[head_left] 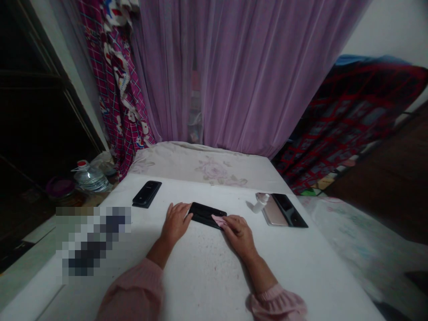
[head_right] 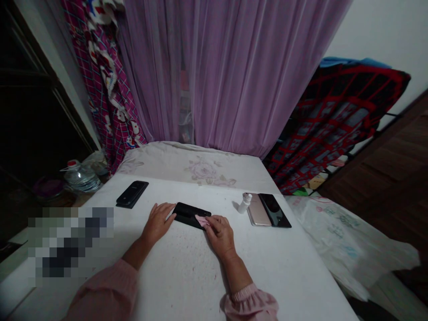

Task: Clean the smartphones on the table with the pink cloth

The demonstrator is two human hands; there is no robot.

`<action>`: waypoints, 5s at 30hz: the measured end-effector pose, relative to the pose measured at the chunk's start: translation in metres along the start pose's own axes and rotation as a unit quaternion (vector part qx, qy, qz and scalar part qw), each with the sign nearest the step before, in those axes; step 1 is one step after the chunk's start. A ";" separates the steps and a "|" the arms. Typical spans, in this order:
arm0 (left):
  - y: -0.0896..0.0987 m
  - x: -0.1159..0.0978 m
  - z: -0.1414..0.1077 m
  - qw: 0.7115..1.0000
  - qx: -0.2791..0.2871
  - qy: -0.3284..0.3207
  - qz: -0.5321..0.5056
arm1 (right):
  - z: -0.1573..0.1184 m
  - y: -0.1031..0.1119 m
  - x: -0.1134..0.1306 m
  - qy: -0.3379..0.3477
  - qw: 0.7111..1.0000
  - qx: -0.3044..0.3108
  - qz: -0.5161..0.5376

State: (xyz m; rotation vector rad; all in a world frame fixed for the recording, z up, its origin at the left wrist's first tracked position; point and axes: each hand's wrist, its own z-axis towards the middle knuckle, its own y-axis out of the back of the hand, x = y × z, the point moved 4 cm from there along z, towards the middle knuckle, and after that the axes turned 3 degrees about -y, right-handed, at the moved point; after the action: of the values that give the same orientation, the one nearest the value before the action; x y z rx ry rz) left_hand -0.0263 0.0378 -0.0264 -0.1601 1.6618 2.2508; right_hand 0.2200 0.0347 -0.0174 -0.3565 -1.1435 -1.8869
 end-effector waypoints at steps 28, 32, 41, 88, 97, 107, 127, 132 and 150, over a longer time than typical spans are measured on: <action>-0.003 -0.005 -0.002 0.997 0.061 -0.046 -0.009 | 0.036 -0.030 -0.006 0.001 0.993 0.052 -0.109; -0.003 -0.006 -0.002 0.997 0.052 -0.053 -0.005 | 0.041 -0.036 -0.014 -0.030 0.994 0.033 -0.097; 0.000 -0.010 -0.004 0.997 0.053 -0.061 -0.011 | 0.022 -0.026 -0.004 0.053 0.991 0.111 0.046; -0.001 -0.013 -0.009 0.998 0.029 -0.060 -0.014 | 0.036 -0.037 -0.008 -0.051 0.993 0.105 -0.029; 0.000 -0.014 -0.008 0.997 0.041 -0.062 -0.012 | 0.038 -0.040 -0.010 -0.056 0.991 0.105 -0.058; 0.000 -0.014 -0.008 0.997 0.042 -0.062 -0.014 | 0.041 -0.048 -0.005 -0.074 0.988 0.065 -0.122; 0.003 -0.015 -0.007 0.997 0.060 -0.053 -0.019 | 0.052 -0.061 0.022 -0.125 0.966 0.100 -0.201; 0.004 -0.016 -0.007 0.996 0.062 -0.053 -0.026 | 0.034 -0.053 0.023 -0.073 0.979 0.151 -0.115; -0.002 -0.009 -0.009 0.999 0.036 -0.032 -0.014 | 0.014 -0.038 0.022 -0.162 0.963 0.112 -0.183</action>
State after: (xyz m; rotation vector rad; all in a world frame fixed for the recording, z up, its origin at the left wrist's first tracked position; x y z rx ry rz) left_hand -0.0179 0.0283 -0.0281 -0.0915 1.6930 2.1497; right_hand 0.1742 0.0417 -0.0183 -0.3518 -1.7252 -2.0324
